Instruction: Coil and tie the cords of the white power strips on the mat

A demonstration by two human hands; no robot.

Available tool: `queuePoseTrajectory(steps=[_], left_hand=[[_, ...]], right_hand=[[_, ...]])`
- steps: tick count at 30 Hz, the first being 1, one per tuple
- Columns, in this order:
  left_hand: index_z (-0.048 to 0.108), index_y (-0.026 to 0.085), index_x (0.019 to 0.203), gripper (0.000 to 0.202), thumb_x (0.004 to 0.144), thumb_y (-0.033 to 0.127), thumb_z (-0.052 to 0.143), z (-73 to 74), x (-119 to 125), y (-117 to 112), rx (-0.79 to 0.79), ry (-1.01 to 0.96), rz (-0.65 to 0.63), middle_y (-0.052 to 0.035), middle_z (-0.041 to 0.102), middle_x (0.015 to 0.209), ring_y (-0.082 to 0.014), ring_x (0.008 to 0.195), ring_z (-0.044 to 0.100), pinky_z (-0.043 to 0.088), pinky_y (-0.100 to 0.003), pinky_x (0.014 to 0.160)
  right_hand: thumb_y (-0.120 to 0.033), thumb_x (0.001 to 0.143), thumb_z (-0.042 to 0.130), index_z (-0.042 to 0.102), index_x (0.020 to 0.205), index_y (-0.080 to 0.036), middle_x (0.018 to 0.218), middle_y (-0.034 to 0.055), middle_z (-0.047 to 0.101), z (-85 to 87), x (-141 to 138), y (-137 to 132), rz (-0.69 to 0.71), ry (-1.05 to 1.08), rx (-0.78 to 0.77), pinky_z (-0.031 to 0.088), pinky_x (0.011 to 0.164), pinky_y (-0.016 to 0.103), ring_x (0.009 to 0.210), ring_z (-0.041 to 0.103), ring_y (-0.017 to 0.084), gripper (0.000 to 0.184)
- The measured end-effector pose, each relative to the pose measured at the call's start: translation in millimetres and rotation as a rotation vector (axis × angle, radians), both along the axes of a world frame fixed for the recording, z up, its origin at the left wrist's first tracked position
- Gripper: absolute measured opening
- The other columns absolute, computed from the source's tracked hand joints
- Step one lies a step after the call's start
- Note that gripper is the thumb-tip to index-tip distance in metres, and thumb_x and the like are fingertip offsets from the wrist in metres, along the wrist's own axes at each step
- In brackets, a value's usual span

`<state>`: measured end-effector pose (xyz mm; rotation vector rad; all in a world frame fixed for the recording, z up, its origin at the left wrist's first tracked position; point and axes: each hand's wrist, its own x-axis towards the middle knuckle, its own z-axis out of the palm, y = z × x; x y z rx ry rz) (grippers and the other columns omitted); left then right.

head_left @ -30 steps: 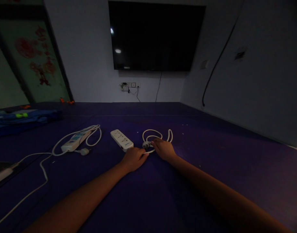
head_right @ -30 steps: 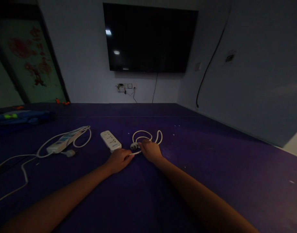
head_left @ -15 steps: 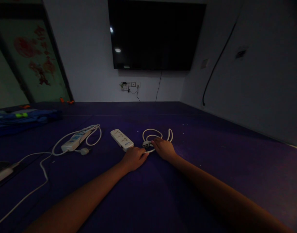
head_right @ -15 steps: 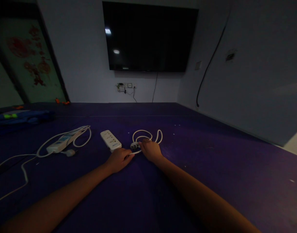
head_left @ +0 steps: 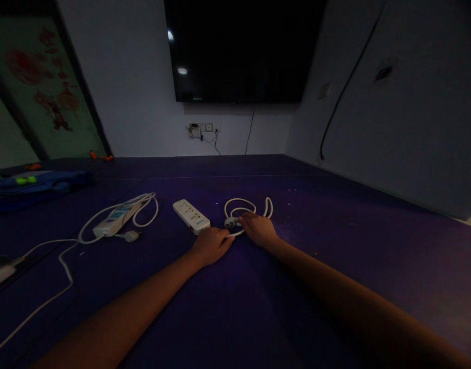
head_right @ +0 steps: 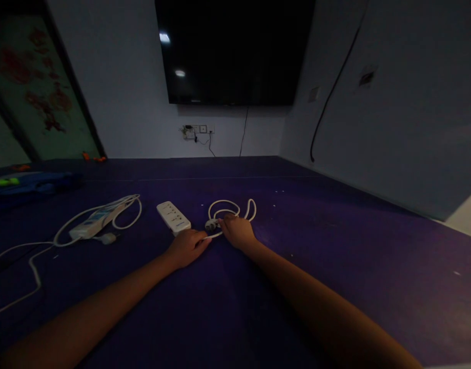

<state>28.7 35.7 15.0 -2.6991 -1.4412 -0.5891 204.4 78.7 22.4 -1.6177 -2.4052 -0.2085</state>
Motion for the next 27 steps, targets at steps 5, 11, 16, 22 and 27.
queuePoseTrajectory(steps=[5,11,16,22,27], left_hand=[[0.059,0.016,0.072,0.038,0.088,0.039,0.033,1.0,0.1,-0.6,0.005,-0.010,-0.007,-0.0028,0.058,0.060,-0.0144,0.058,0.053,0.033,-0.025,0.055],[0.058,0.016,0.069,0.038,0.088,0.038,0.033,1.0,0.2,-0.4,0.001,-0.019,-0.014,-0.0029,0.058,0.060,-0.0140,0.057,0.053,0.033,-0.026,0.055],[0.059,0.016,0.071,0.038,0.088,0.039,0.034,-0.7,-0.3,0.6,0.013,-0.027,-0.016,-0.0033,0.059,0.062,-0.0144,0.059,0.054,0.033,-0.025,0.055],[0.059,0.016,0.070,0.038,0.088,0.038,0.034,-2.4,0.5,1.6,0.028,-0.025,-0.015,-0.0035,0.060,0.062,-0.0146,0.058,0.055,0.034,-0.026,0.055],[0.059,0.016,0.071,0.039,0.088,0.039,0.033,-4.1,1.4,2.3,0.037,-0.025,-0.012,-0.0042,0.061,0.064,-0.0157,0.061,0.056,0.036,-0.026,0.058]], right_hand=[[-0.039,0.093,0.017,0.058,0.101,-0.017,0.101,0.0092,0.061,0.8,-0.5,-0.2,0.008,-0.010,0.001,0.040,0.066,0.024,0.089,0.059,0.019,0.046],[-0.040,0.093,0.016,0.058,0.102,-0.017,0.103,0.0101,0.060,-1.4,0.2,1.7,0.016,-0.003,-0.012,0.040,0.069,0.025,0.092,0.058,0.019,0.049],[-0.040,0.093,0.018,0.058,0.100,-0.017,0.100,0.0098,0.062,-2.2,0.2,2.5,-0.007,-0.006,-0.013,0.040,0.067,0.024,0.089,0.059,0.019,0.047],[-0.039,0.093,0.019,0.056,0.100,-0.017,0.098,0.0094,0.063,-4.2,1.1,3.5,0.013,0.006,0.025,0.039,0.065,0.024,0.088,0.060,0.018,0.044],[-0.039,0.093,0.019,0.056,0.096,-0.017,0.094,0.0091,0.063,-6.9,2.6,5.4,0.015,-0.001,0.041,0.039,0.064,0.023,0.083,0.061,0.018,0.043]])
